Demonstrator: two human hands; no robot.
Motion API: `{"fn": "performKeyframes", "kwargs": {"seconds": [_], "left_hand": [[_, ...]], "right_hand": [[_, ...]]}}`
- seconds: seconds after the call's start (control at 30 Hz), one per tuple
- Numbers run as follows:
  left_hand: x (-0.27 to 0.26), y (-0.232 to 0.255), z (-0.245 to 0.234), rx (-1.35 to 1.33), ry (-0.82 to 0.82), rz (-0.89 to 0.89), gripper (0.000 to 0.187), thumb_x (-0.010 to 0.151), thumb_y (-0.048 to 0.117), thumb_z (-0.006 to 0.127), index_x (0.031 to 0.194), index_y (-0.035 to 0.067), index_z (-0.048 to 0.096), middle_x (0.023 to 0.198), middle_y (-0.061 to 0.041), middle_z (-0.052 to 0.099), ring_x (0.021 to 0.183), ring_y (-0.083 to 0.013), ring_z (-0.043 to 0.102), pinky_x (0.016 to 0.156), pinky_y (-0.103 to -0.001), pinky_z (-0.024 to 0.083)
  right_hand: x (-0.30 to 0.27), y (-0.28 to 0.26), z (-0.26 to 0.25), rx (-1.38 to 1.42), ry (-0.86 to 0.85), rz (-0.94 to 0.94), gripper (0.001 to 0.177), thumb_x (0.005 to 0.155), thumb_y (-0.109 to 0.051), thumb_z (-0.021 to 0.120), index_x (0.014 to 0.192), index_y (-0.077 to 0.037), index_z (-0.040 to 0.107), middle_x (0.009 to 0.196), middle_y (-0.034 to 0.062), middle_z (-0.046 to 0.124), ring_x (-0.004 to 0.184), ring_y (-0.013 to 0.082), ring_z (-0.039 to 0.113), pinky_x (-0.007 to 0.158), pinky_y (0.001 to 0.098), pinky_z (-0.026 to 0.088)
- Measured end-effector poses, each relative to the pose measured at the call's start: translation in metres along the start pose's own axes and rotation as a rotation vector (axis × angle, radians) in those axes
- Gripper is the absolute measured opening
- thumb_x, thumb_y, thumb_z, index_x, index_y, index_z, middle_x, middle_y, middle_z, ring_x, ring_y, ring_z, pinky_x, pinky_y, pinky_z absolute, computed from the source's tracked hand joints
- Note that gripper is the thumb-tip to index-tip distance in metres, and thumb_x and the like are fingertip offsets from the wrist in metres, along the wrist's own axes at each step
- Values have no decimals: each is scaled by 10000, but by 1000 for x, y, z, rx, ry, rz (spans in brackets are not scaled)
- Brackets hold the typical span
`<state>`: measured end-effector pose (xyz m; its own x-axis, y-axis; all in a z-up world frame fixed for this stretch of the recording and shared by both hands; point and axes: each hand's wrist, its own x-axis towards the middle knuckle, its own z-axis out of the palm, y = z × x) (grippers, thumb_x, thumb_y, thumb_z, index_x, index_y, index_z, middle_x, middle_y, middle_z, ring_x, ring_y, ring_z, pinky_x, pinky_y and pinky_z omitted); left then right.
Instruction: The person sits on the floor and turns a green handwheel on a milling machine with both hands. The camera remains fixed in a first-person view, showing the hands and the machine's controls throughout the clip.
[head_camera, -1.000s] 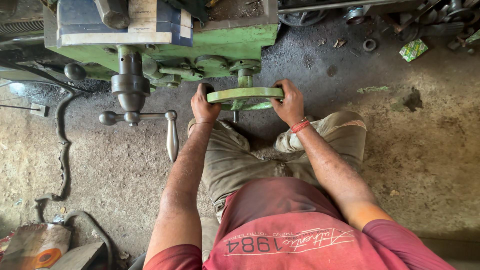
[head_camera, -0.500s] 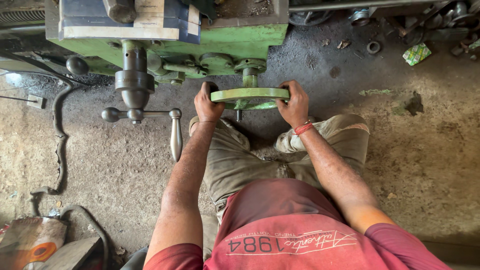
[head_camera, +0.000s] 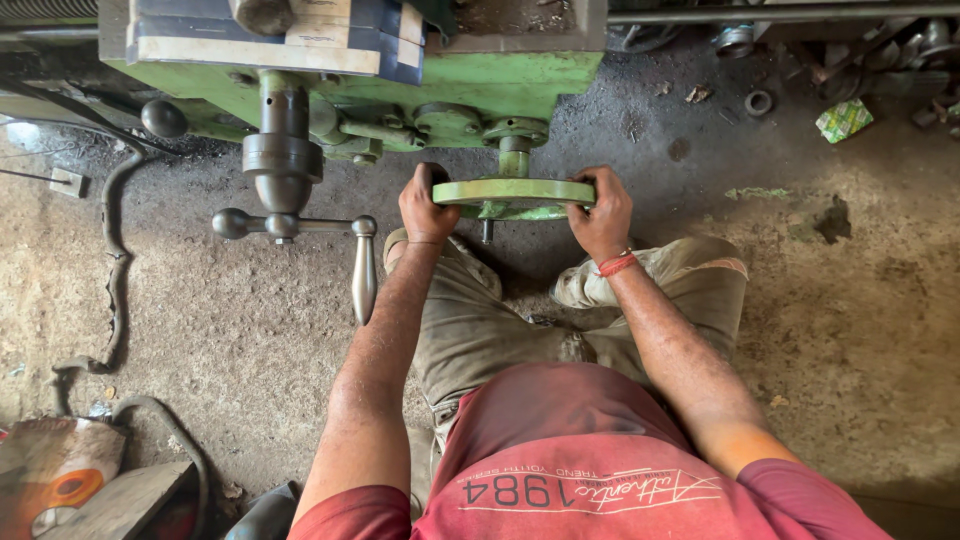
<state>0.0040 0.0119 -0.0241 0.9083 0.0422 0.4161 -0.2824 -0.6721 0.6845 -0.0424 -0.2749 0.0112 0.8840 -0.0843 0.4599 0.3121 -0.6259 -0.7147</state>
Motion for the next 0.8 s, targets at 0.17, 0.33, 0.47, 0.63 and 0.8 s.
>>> {"fn": "performKeyframes", "kwargs": {"seconds": [0.17, 0.33, 0.47, 0.63, 0.8], "left_hand": [[0, -3, 0, 10, -6, 0, 261, 751, 94, 733, 955, 95, 570, 846, -132, 680, 802, -401, 678, 715, -466, 539], [-1, -5, 1, -4, -2, -13, 239, 760, 95, 719, 945, 102, 568, 848, -125, 683, 805, -388, 689, 717, -453, 549], [0, -6, 1, 3, 0, -9, 240, 758, 90, 720, 943, 99, 569, 843, -125, 681, 796, -389, 687, 708, -452, 545], [-1, -4, 1, -12, 9, -1, 247, 748, 78, 719, 945, 93, 570, 845, -131, 677, 802, -399, 682, 709, -453, 542], [0, -3, -1, -36, 6, -9, 233, 749, 71, 710, 935, 86, 570, 847, -137, 674, 809, -404, 677, 709, -451, 539]], "right_hand": [[0, -2, 4, -51, 22, 9, 192, 905, -62, 752, 1019, -51, 598, 942, 144, 656, 877, 386, 666, 775, 462, 521], [0, -2, 5, -60, 25, -6, 179, 922, -81, 745, 1010, -51, 592, 937, 138, 651, 864, 378, 662, 764, 459, 518], [1, -3, 5, -71, 27, -19, 174, 931, -82, 742, 1008, -55, 588, 938, 131, 647, 859, 372, 663, 763, 457, 521], [3, -3, 4, -62, 23, -35, 193, 938, -92, 758, 1010, -54, 582, 933, 128, 643, 848, 366, 664, 745, 452, 518], [4, -4, 4, -62, 20, -42, 207, 944, -95, 771, 1011, -53, 580, 928, 128, 639, 838, 365, 661, 733, 450, 514]]}}
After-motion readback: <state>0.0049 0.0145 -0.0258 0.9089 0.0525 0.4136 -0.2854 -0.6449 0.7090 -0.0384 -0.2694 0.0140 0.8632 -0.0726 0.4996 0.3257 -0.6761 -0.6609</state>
